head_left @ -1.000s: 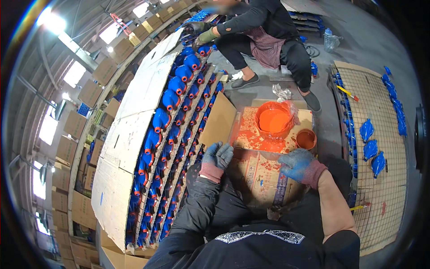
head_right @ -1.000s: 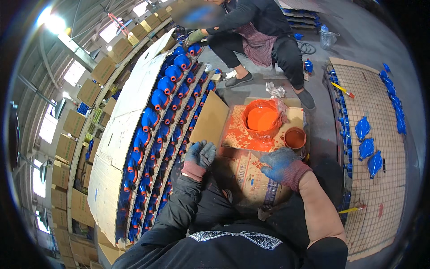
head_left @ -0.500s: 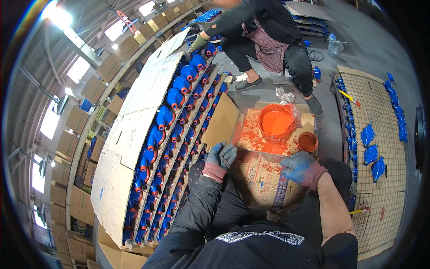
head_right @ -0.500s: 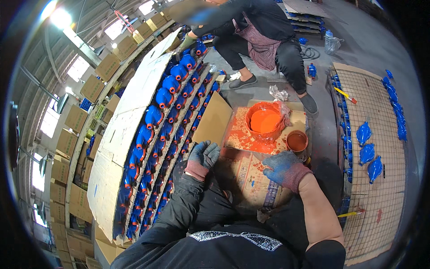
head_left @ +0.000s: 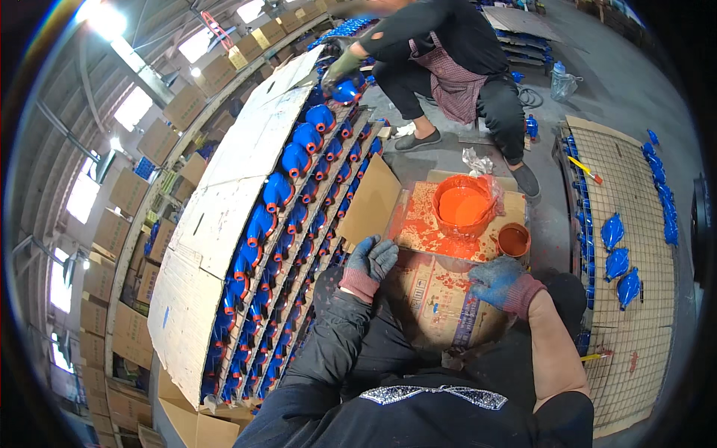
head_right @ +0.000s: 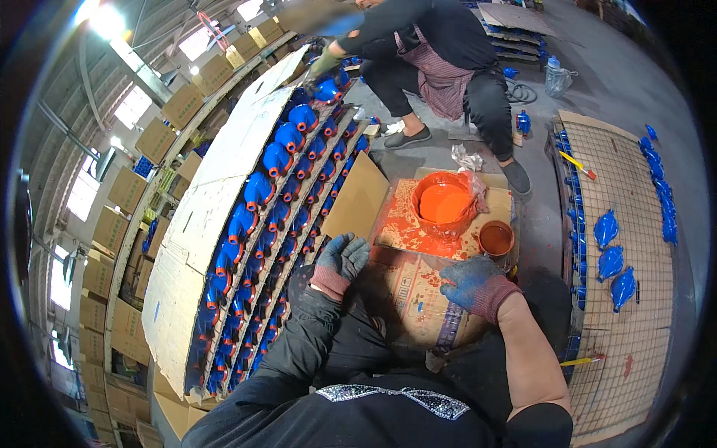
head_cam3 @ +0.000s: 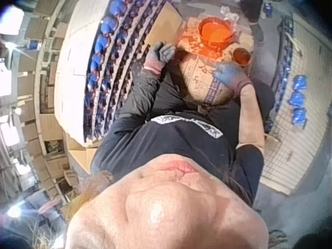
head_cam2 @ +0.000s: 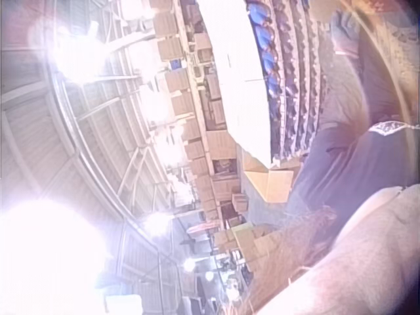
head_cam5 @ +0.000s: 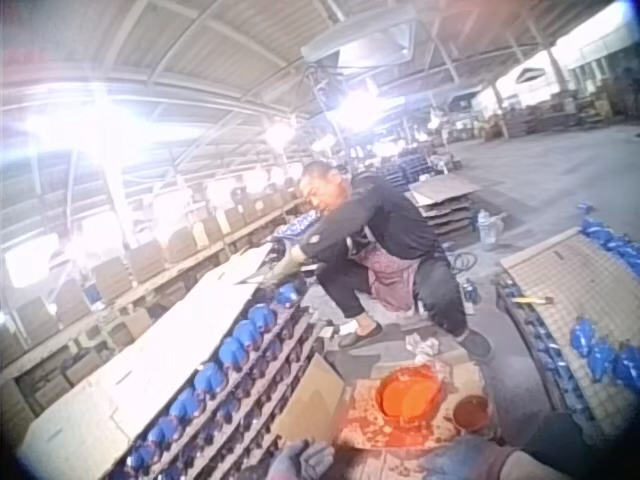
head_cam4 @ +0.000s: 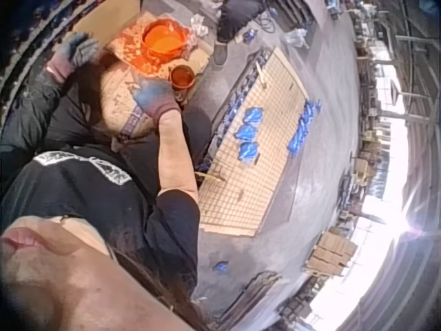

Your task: Painting small blue metal components with orange paint using a brush in a workshop.

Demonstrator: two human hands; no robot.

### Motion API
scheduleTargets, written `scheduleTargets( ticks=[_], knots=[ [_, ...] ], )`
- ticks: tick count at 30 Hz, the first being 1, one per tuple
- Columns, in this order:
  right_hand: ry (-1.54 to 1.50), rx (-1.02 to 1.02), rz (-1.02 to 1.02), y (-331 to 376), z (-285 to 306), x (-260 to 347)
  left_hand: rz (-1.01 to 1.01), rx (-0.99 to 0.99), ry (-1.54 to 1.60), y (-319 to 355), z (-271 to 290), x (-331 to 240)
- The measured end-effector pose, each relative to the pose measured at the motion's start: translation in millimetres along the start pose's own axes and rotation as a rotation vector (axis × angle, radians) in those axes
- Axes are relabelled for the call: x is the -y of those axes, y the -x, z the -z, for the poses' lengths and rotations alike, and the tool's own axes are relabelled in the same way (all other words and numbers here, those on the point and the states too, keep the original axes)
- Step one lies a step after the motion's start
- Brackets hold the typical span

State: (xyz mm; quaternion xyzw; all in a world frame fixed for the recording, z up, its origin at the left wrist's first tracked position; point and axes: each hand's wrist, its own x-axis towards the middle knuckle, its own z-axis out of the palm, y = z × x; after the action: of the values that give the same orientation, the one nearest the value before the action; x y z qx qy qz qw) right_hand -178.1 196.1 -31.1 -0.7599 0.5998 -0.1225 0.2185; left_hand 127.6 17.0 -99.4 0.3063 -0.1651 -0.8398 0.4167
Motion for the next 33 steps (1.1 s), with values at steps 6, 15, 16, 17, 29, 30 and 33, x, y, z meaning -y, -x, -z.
scheduleTargets(
  ticks=[6, 15, 16, 17, 29, 30, 33],
  knots=[
    [0.024, -0.019, 0.02, 0, 3, 4, 0.003, 0.022, 0.015, 0, 1, -1],
    [-0.023, 0.085, -0.032, 4, 13, 10, 0.025, 0.005, -0.051, 1, 1, -4],
    [-0.019, 0.081, -0.045, 5, 13, 11, 0.02, -0.002, -0.047, 1, 0, -4],
    [-0.02, 0.056, -0.039, 6, 12, 11, 0.02, 0.011, -0.049, 2, 0, -4],
    [0.015, -0.034, -0.007, 7, 8, 9, 0.009, 0.0, -0.034, -4, 12, -7],
    [0.009, -0.048, -0.005, 8, 9, 10, 0.015, 0.021, -0.039, -5, 14, -7],
    [-0.018, 0.14, -0.108, 6, 13, 11, 0.022, 0.014, -0.016, -6, 15, -9]
  ],
)
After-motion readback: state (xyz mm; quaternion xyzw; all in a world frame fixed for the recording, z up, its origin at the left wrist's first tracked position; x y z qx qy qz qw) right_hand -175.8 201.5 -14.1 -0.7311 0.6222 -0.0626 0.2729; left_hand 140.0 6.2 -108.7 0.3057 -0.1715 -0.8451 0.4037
